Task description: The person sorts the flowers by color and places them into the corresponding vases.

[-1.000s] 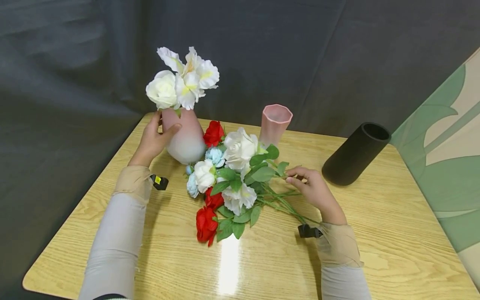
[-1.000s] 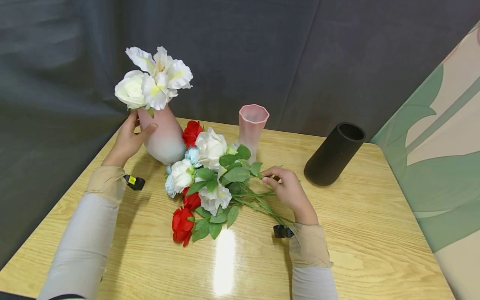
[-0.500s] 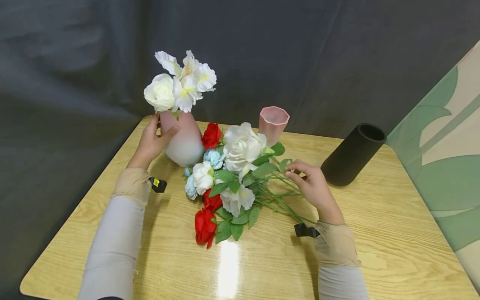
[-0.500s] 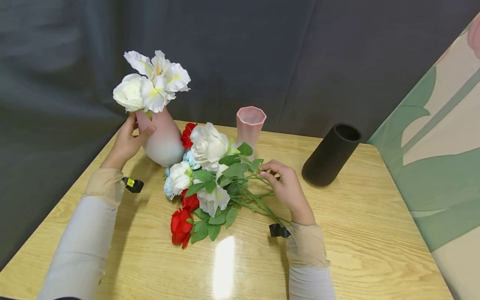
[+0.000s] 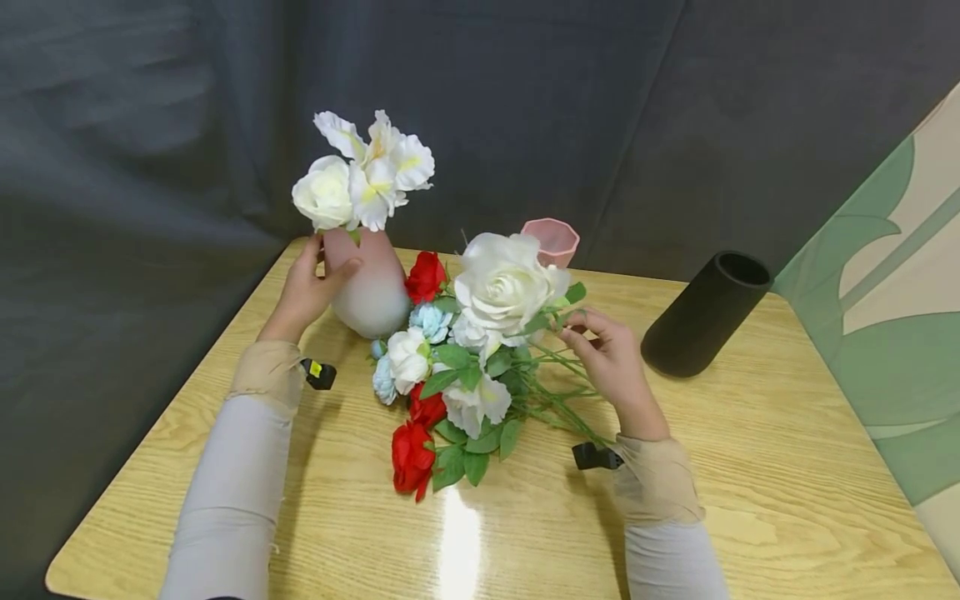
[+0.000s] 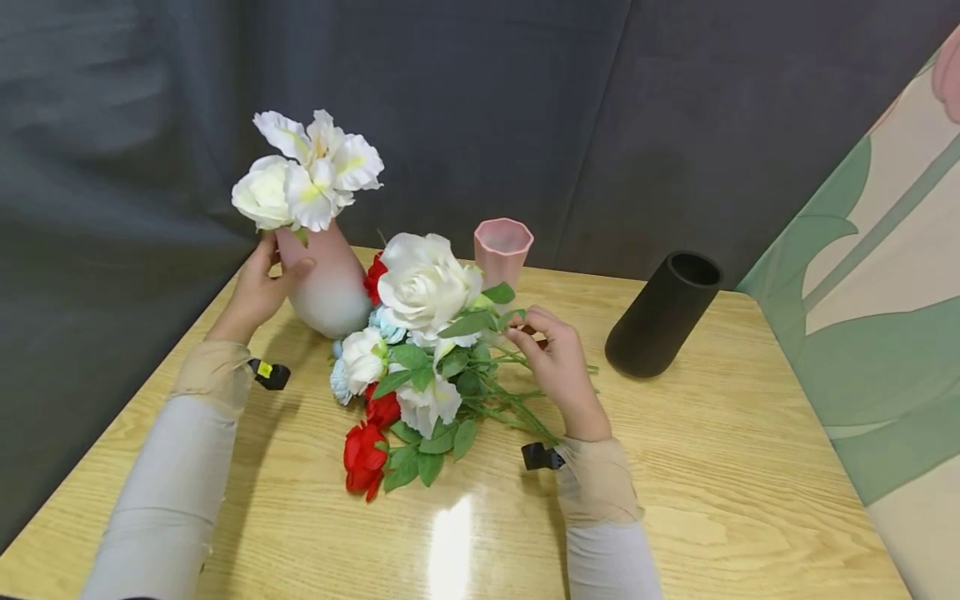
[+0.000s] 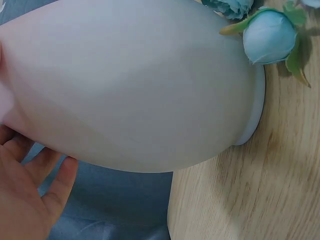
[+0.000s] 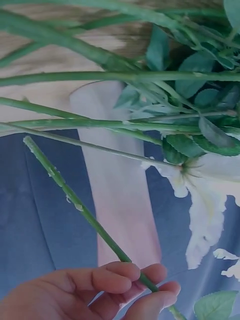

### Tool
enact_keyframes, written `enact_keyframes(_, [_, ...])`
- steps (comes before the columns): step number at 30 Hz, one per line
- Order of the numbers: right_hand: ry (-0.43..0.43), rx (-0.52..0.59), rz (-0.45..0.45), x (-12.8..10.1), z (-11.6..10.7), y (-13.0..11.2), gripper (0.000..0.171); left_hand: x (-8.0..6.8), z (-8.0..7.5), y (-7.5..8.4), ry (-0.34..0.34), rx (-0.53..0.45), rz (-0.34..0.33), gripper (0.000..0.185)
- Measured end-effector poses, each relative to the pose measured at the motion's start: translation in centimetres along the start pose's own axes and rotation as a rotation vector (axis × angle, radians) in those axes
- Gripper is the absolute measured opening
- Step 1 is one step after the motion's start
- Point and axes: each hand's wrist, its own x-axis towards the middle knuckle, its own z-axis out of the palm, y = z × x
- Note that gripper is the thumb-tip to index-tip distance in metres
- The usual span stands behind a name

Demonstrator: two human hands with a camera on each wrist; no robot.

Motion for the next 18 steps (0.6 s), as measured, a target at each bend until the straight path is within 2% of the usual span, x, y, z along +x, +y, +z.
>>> enact_keyframes(5, [0.001,0.014,-0.003,0.6,0.5,-0.5,0.011,1.1,0.0,-2.3,0.008,0.02,-0.005,0.072])
enact_keyframes(8, [0.007,0.021,0.006,1.0,0.7,-0.8,0.011,1.5,-0.1,-3.1,0.01,0.028,-0.001,0.075])
enact_keyframes(18, [0.12,0.046,-0.071,2.3,1.9,-2.1,0.011,1.8,0.0,-3.2,0.009,0.024,0.007,0.076])
